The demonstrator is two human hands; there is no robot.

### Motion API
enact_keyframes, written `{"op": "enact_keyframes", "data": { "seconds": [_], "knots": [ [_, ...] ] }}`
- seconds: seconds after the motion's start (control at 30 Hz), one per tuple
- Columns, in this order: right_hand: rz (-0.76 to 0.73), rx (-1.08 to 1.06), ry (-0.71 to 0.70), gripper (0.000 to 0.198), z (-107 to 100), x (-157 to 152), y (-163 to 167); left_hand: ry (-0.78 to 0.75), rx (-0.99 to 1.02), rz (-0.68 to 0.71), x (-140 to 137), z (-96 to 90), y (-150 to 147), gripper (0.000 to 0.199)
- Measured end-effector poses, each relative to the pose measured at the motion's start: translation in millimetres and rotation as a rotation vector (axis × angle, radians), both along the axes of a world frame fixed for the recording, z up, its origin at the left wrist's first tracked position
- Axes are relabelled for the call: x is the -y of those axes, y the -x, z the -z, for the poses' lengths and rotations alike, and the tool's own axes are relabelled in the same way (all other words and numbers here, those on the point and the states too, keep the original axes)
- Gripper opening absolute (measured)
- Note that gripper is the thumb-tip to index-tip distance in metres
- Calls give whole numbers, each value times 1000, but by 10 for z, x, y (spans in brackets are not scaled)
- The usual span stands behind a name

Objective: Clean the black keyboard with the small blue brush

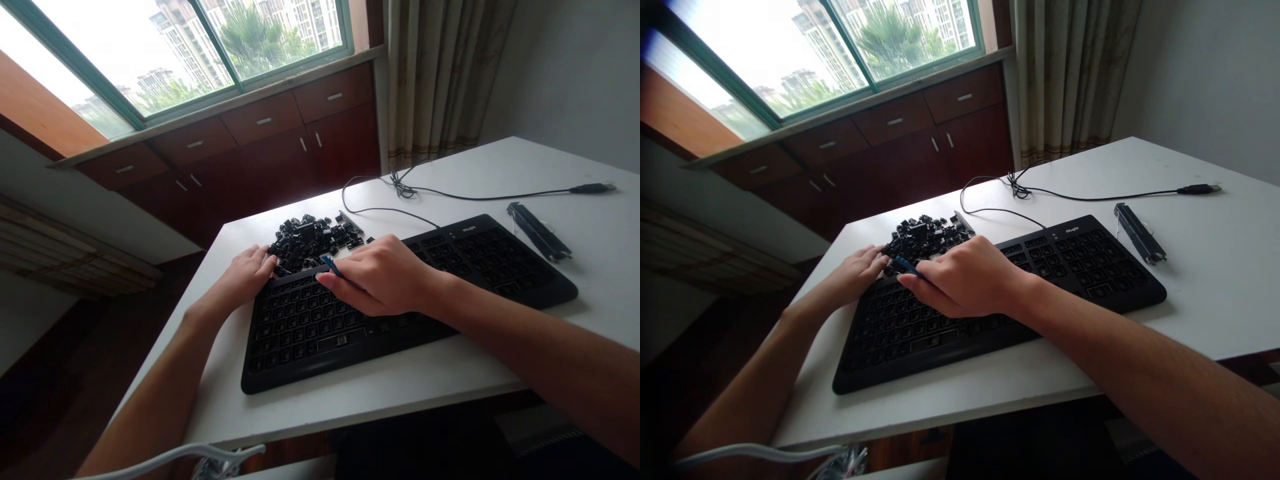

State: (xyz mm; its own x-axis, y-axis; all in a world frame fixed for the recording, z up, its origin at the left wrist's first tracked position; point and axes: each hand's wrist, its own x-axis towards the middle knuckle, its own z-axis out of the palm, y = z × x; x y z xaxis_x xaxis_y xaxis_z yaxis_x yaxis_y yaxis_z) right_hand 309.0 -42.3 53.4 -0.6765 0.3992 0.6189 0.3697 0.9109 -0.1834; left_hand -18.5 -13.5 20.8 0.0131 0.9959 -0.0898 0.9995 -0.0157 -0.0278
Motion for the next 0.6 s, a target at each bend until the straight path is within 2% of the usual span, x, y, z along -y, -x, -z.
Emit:
{"op": "enact_keyframes", "data": {
  "seconds": [0.23, 0.43, 0.6],
  "knots": [
    [30, 6, -28, 52, 26, -14, 9, -31, 10, 7, -10, 23, 22, 71],
    [91, 31, -20, 55, 32, -22, 19, 2, 3, -9, -8, 17, 22, 77],
    [59, -10, -22, 53, 11, -15, 10, -17, -4, 37, -9, 36, 45, 73]
  ]
}}
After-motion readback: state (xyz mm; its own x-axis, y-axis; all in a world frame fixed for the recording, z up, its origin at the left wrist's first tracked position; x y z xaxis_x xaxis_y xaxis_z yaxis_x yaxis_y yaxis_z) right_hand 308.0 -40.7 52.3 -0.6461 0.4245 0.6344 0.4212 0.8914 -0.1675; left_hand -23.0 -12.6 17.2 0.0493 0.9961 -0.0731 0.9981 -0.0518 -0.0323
